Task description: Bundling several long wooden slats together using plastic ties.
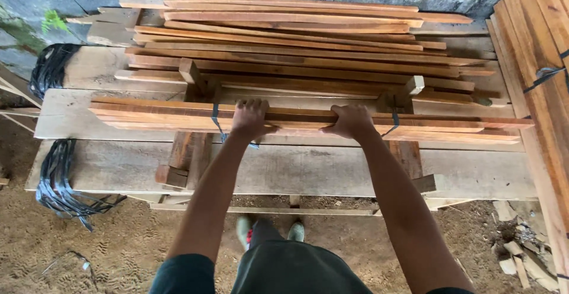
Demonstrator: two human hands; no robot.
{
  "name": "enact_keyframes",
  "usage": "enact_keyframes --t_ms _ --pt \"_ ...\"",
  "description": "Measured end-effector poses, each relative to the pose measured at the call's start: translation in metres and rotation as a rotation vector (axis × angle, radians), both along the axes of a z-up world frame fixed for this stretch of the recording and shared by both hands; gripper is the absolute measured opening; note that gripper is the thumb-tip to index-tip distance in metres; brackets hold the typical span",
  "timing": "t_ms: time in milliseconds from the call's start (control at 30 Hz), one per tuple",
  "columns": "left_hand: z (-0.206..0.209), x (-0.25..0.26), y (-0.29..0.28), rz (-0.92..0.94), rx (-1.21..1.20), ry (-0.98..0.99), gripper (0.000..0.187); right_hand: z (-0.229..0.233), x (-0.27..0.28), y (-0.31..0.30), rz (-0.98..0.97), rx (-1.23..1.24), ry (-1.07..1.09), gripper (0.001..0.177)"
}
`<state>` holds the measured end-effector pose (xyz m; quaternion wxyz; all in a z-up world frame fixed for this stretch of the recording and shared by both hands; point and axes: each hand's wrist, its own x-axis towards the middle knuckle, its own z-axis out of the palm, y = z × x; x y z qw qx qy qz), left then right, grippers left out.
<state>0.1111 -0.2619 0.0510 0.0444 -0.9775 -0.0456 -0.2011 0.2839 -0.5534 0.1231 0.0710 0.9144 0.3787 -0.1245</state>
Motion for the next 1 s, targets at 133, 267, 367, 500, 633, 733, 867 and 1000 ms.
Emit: enact_keyframes --t_ms 133,267,367,500,633,733,867,1000 --pt "0.0 0.006 -0.005 0.027 -0.06 -0.04 0.092 0.002 0.003 -0.001 0.006 -0.017 -0.01 0.071" --pt "0.016 0.001 -0.008 0.012 -0.062 -0.005 0.1 -0.002 0.002 0.0 0.0 -0.011 -0.006 0.074" --pt "0.001 0.007 -0.002 0.036 -0.08 0.015 0.08 0.009 -0.003 0.0 -0.003 0.011 0.024 0.07" --pt "0.006 0.003 -0.007 0.06 -0.095 0.031 0.073 0.003 -0.001 -0.001 0.01 -0.011 -0.001 0.071" --pt "0.003 0.002 -0.006 0.061 -0.097 0.017 0.077 -0.004 -0.003 -0.001 0.028 -0.049 -0.041 0.074" --pt "-0.012 0.006 -0.003 0.064 -0.088 -0.015 0.082 0.0 -0.004 -0.003 0.021 -0.04 -0.033 0.074" --pt "-0.019 0.009 0.0 0.065 -0.08 -0.04 0.084 0.006 -0.008 -0.003 0.015 -0.026 -0.025 0.07" --pt "-0.012 0.005 -0.002 0.049 -0.097 -0.034 0.078 0.001 -0.006 -0.003 -0.005 -0.015 -0.013 0.071"
